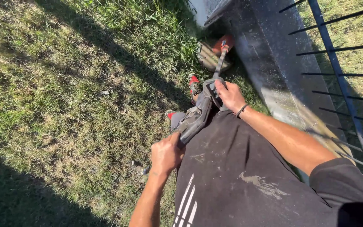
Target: Using a string trimmer to clear grass around the wheels of a trailer and along a metal fence.
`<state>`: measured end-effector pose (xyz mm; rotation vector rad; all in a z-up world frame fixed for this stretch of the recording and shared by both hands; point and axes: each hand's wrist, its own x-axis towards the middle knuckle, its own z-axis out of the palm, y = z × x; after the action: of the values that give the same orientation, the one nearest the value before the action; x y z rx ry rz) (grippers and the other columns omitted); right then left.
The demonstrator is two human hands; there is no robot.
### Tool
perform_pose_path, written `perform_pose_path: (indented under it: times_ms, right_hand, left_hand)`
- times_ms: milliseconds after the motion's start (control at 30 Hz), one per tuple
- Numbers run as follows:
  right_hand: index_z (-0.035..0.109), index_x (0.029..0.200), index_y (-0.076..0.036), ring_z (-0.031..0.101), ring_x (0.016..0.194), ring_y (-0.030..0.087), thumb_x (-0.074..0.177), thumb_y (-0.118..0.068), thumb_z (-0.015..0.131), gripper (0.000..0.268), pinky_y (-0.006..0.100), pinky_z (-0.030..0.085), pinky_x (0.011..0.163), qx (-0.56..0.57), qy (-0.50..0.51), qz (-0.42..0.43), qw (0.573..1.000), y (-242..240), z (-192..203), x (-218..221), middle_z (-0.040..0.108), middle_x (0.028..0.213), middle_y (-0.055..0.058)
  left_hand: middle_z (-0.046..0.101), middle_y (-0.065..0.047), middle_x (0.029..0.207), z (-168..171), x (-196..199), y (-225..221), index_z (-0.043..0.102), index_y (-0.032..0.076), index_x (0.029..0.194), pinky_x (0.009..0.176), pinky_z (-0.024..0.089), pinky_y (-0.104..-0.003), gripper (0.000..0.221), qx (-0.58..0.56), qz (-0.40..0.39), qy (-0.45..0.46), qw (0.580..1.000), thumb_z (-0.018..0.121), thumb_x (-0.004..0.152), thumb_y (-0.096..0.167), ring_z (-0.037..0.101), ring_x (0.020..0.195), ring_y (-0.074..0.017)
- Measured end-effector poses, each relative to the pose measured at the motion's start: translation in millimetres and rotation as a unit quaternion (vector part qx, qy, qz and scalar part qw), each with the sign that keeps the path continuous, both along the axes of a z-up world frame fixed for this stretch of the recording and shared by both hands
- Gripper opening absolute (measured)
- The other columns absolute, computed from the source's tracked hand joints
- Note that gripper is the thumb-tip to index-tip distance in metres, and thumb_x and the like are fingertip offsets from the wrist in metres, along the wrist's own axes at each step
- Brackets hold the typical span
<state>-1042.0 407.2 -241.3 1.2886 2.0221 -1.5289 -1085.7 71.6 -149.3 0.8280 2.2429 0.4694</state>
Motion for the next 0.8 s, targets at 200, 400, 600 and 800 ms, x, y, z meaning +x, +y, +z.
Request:
perform_pose_path:
  times_ms: [200,400,600,800]
  right_hand:
    - [0.060,0.073,-0.010,0.055,0.046,0.014,0.104,-0.053,0.058,0.053,0.026,0.045,0.050,-0.073,0.014,-0.042,0.996,11,12,-28,0.053,0.053,0.004]
    - [0.059,0.073,-0.011,0.053,0.044,0.012,0.105,-0.056,0.056,0.055,0.023,0.044,0.046,-0.083,0.012,0.003,0.997,-1,2,-29,0.052,0.053,0.003]
    - [0.068,0.076,-0.010,0.067,0.067,0.025,0.101,-0.069,0.059,0.065,0.039,0.052,0.067,-0.009,-0.007,0.087,0.996,-47,-5,-15,0.066,0.063,0.012]
    - [0.066,0.075,-0.009,0.068,0.074,0.027,0.102,-0.067,0.059,0.065,0.041,0.052,0.075,0.022,0.013,0.123,0.992,-96,28,-22,0.068,0.065,0.014]
  left_hand:
    - [0.072,-0.003,0.077,14,-21,24,0.066,0.018,0.105,0.064,0.060,-0.040,0.038,-0.012,0.002,0.007,1.000,0.077,0.072,0.034,0.075,0.073,-0.0273]
    - [0.072,-0.004,0.077,28,-15,6,0.066,0.018,0.107,0.064,0.059,-0.041,0.033,-0.034,0.022,-0.002,0.999,0.072,0.078,0.033,0.075,0.073,-0.0273]
    - [0.073,-0.002,0.081,22,21,-53,0.065,0.021,0.109,0.067,0.060,-0.039,0.038,-0.051,0.064,-0.007,0.997,0.074,0.075,0.036,0.075,0.078,-0.0257]
    - [0.074,-0.003,0.084,24,40,-107,0.066,0.022,0.114,0.069,0.060,-0.040,0.046,-0.040,0.105,-0.001,0.994,0.070,0.077,0.050,0.075,0.081,-0.0262]
